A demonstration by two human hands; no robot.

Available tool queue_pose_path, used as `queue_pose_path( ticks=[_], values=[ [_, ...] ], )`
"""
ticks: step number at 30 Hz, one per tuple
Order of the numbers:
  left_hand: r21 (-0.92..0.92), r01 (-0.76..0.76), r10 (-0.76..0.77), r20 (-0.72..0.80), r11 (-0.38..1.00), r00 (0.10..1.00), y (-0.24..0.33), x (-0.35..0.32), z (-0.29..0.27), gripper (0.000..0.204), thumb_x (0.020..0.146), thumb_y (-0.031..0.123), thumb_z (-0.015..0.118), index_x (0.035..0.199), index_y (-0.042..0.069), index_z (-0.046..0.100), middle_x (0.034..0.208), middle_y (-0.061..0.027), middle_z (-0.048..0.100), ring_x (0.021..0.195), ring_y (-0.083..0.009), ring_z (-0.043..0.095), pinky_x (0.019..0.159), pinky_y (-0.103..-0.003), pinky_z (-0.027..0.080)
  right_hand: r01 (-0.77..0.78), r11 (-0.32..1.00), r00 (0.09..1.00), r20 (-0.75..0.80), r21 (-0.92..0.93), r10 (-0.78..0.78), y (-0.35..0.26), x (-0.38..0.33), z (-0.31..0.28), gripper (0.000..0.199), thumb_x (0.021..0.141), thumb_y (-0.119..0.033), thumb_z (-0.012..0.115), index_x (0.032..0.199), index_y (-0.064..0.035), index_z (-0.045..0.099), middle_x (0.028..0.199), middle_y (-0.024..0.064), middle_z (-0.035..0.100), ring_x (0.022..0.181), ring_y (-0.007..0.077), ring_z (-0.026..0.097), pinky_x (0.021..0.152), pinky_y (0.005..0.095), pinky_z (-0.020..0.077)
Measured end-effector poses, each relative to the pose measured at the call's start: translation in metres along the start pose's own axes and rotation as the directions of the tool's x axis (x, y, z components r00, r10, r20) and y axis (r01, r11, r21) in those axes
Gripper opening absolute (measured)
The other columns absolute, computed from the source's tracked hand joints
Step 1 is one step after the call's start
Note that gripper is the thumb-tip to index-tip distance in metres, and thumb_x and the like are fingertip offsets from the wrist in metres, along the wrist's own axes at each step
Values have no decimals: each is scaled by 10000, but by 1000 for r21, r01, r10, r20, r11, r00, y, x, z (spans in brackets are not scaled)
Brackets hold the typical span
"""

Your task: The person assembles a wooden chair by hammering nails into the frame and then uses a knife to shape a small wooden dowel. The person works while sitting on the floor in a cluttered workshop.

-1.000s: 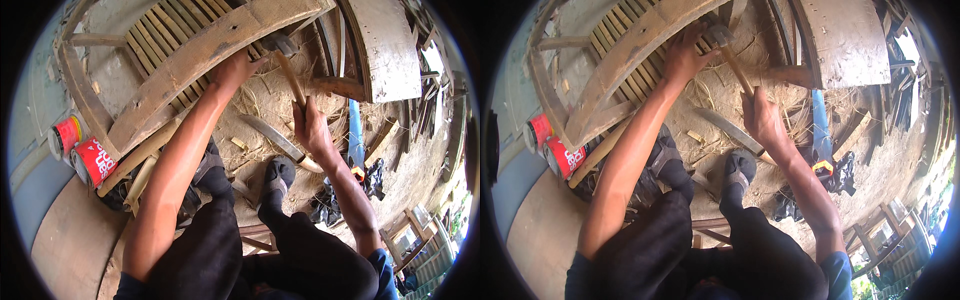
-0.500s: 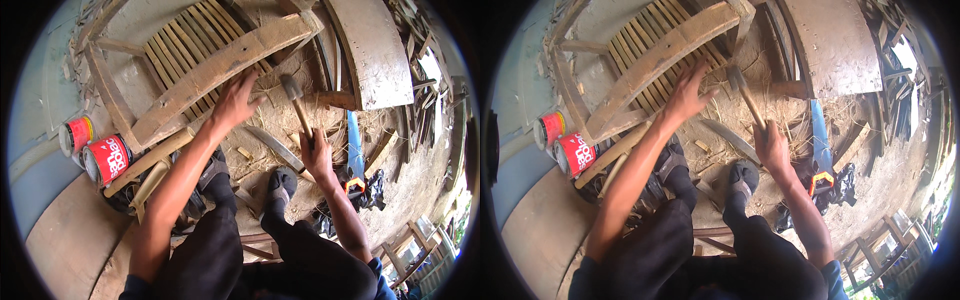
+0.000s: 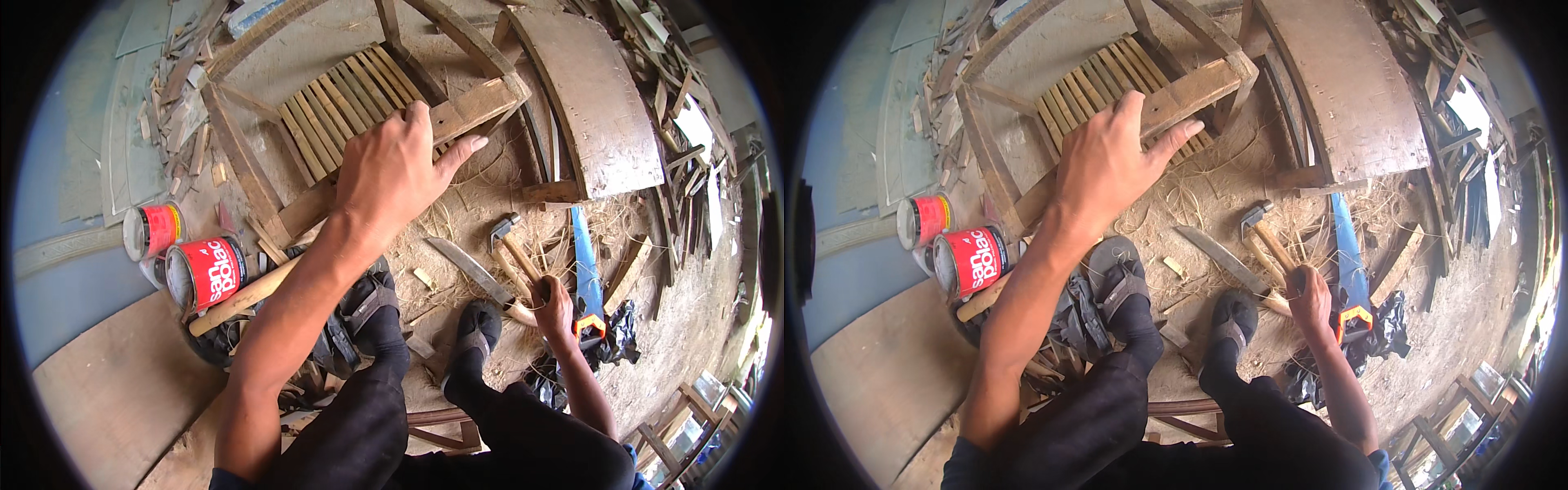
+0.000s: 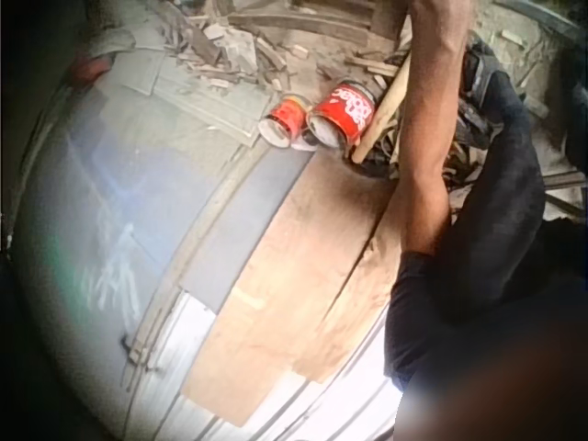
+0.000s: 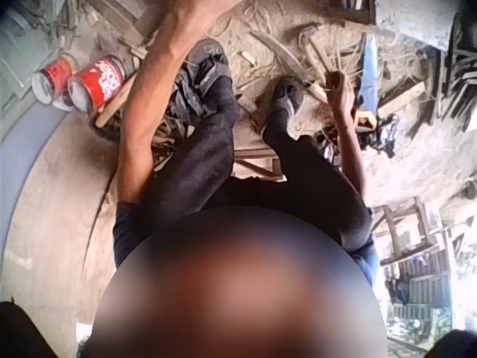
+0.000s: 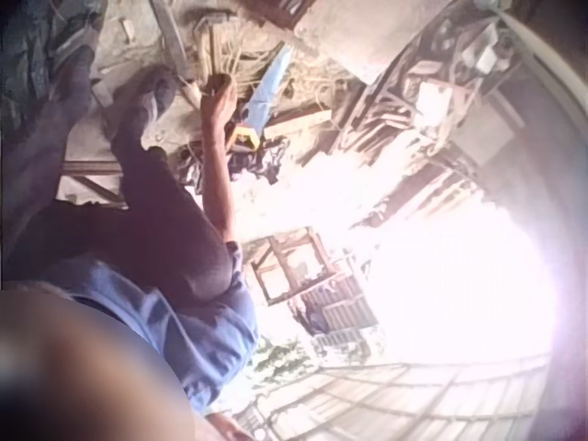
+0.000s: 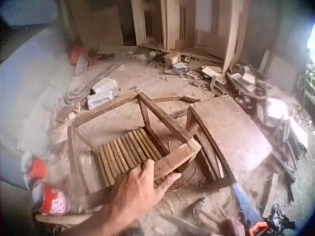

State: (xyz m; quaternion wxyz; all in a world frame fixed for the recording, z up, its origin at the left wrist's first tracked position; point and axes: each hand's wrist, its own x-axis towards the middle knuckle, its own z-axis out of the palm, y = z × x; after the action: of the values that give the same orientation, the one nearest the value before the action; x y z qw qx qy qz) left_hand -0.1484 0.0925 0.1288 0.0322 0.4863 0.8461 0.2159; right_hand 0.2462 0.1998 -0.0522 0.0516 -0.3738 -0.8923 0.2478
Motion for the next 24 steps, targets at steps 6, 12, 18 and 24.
queue_pose_path(
  ticks=[6,12,18,24],
  values=[
    [-73,-192,176,-182,979,967,-61,-19,4,646,1035,636,377,708,122,593,459,7,448,348,-41,370,249,-257,311,-74,994,997,16,75,73,-1,-9,18,306,873,-117,749,1120,-31,590,927,170,686,872,377,683,780,445,541],
    [-52,-98,106,198,994,974,-156,-12,-90,552,1045,499,496,930,13,732,925,-148,746,889,-265,735,785,-380,544,-89,995,996,28,54,87,-2,-8,15,303,879,-119,750,1118,-29,588,926,187,689,875,383,691,775,450,546],
    [-237,259,-228,151,936,962,-64,13,-44,669,1031,546,497,1323,-50,576,1343,-264,613,1241,-349,615,1089,-418,449,-85,991,996,39,108,81,-4,-4,13,273,889,-101,737,1102,-26,585,928,196,690,863,389,697,757,441,553],
    [-10,55,-55,32,998,998,-38,17,-21,542,940,251,672,1286,-150,558,1367,-361,539,1273,-427,573,1068,-463,469,-58,989,998,9,134,57,-4,-5,28,288,883,-63,721,1130,-24,579,930,207,683,865,399,694,761,442,554]
  ],
)
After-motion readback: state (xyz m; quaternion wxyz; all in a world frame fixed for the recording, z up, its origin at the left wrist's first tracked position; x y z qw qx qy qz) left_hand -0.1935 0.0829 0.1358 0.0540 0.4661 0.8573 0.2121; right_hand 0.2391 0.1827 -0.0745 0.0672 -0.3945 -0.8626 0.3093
